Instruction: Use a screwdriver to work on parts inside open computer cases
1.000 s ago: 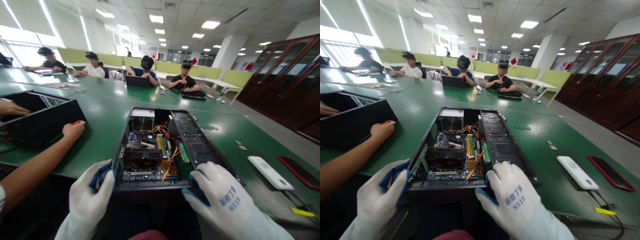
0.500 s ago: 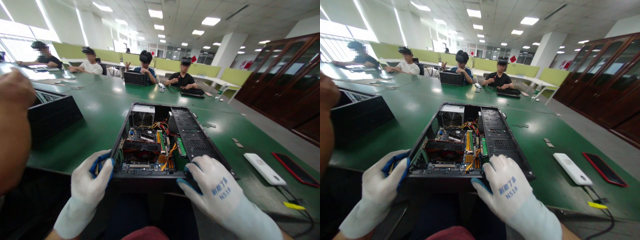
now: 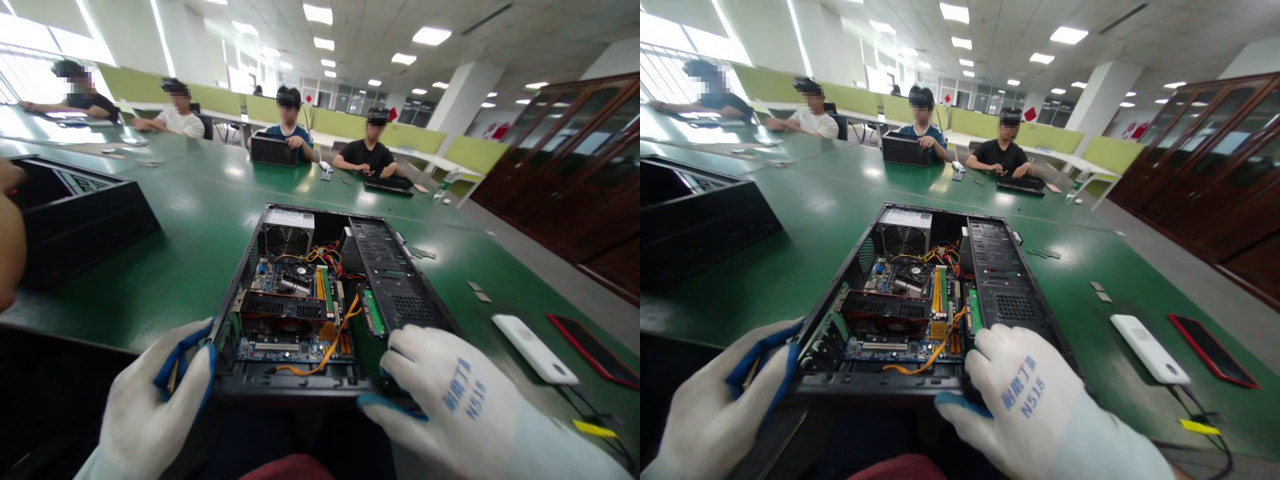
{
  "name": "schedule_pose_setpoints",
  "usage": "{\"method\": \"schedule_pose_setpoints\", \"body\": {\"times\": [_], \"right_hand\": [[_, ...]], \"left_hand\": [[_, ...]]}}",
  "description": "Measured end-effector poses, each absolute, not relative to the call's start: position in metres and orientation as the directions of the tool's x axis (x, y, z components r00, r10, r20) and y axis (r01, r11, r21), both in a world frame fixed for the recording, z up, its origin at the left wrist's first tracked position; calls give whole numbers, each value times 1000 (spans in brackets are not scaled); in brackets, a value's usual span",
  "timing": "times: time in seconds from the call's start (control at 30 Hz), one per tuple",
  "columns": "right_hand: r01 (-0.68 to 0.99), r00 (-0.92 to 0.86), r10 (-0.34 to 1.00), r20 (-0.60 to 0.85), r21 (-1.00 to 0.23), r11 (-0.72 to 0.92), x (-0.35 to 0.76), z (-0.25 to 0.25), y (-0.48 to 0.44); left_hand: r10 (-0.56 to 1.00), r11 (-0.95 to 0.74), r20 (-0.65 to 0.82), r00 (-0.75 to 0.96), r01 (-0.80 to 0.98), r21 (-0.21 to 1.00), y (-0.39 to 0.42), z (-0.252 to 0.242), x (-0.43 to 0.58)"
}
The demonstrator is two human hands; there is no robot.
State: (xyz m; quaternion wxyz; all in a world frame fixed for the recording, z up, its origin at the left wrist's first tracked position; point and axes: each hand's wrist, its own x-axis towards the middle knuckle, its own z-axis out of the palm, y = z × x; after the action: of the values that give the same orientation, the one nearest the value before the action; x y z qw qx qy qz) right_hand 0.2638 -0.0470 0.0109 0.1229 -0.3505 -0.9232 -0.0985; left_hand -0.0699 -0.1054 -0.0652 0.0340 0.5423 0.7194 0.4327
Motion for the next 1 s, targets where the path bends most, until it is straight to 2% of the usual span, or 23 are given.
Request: {"method": "schedule_pose_setpoints", "body": {"times": [0.07, 0.23, 0.33, 0.53, 0.7, 0.87, 1.0], "right_hand": [[665, -742, 645, 183, 85, 742, 252, 28, -29], [700, -709, 705, 27, 153, 697, 195, 50, 45], [714, -665, 726, -173, 139, 687, 161, 35, 93], [743, -574, 719, -393, 121, 659, 123, -5, 137], [717, -613, 703, -361, 119, 687, 118, -10, 140], [682, -654, 711, -259, 204, 702, 135, 10, 137], [706, -643, 739, -198, 218, 673, 155, 20, 133]], "left_hand": [[828, 29, 390, -403, 725, 688, -107, -66, -69], [836, 50, 359, -415, 709, 703, -107, -69, -70], [814, 21, 403, -418, 715, 699, -105, -72, -69], [808, 31, 369, -458, 660, 750, -104, -72, -64], [812, 31, 352, -466, 636, 771, -106, -68, -61], [818, 30, 333, -469, 613, 789, -105, -69, -60], [814, 27, 330, -478, 599, 800, -105, -68, -57]]}}
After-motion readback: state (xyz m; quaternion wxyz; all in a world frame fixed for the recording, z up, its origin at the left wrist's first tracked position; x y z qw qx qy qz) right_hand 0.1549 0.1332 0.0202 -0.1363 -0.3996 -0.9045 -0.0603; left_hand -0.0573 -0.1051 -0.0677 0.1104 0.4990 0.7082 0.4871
